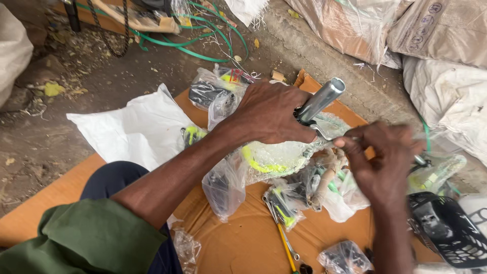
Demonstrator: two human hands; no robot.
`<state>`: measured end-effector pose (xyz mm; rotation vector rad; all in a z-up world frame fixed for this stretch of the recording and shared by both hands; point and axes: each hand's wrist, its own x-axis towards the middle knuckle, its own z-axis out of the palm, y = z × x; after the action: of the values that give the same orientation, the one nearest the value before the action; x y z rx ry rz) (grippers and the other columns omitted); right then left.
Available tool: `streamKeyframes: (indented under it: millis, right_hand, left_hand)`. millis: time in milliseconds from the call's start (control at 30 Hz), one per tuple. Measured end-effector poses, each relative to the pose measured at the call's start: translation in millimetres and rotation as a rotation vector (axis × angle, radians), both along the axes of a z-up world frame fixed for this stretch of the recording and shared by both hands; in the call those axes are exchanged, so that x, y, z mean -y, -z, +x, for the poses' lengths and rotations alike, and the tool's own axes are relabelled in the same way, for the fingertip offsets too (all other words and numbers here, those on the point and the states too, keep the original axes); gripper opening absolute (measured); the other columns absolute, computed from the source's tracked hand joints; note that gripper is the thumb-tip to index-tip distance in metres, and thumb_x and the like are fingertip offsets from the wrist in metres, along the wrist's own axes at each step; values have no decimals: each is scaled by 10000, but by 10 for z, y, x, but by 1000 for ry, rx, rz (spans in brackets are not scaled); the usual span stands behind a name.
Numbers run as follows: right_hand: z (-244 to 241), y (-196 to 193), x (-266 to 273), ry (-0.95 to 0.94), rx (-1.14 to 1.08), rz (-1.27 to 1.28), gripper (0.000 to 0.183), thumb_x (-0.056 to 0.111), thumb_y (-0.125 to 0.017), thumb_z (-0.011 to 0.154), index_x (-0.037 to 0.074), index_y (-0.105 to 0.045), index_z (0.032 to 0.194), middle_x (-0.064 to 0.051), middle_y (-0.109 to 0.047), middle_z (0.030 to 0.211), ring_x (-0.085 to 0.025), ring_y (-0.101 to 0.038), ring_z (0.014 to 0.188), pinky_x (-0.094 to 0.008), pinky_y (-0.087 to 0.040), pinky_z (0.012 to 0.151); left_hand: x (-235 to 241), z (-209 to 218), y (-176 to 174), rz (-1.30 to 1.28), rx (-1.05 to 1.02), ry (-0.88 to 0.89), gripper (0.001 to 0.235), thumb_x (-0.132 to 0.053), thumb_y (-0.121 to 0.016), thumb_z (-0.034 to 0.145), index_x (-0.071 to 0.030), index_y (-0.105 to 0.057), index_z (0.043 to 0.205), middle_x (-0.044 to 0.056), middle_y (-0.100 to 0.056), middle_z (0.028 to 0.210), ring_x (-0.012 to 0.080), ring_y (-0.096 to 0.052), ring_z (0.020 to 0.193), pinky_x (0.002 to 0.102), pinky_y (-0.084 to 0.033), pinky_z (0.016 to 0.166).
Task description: The person sits on a cardboard sheet and assembles a bicycle seat post. They attach a metal clamp to the post, then use a wrench to tighten the bolt. The person handles the seat post, clamp, and wrench throughout the task.
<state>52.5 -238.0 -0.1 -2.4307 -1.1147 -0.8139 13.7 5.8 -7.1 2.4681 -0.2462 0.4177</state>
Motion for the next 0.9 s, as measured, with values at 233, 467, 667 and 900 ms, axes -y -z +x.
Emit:
streamKeyframes:
  millis: [233,467,667,900]
  right_hand:
    - [-59,1123,-47,-281,-811,911,180,200,-696,1077,37,-687,1001,-3,-632,920,-115,-523,886,-294,-423,841]
    - [-176,-138,153,156,199,-291,276,477,-773,853,210,-811,913,27,-710,852,-210,-523,878,-427,-349,786]
    - [90,-287,232,92,278,-403,280,466,-800,848,187,-781,842,42,-655,796,-202,-485,947,-422,-286,881]
    - [-224,722,-426,-275,-581,878,127,178,-711,1012,67,-670,965,-21,-668,909,-129,-596,843,-302,-496,805]
  left_hand:
    - [62,-65,-45,21,36,2,368,-544,-734,657,-206,-623,747,29,-687,659,252,-694,663,487,-454,785]
    - [95,-147,-58,50,94,7,418,-541,-757,631,-160,-636,754,85,-686,706,310,-696,714,502,-490,746]
    - [99,-62,-80,7,29,5,382,-515,-735,629,-151,-650,707,105,-702,678,327,-703,665,492,-491,736]
    - [-41,-155,-20,-35,45,-6,390,-526,-721,639,-159,-636,740,83,-682,666,316,-694,694,498,-484,769]
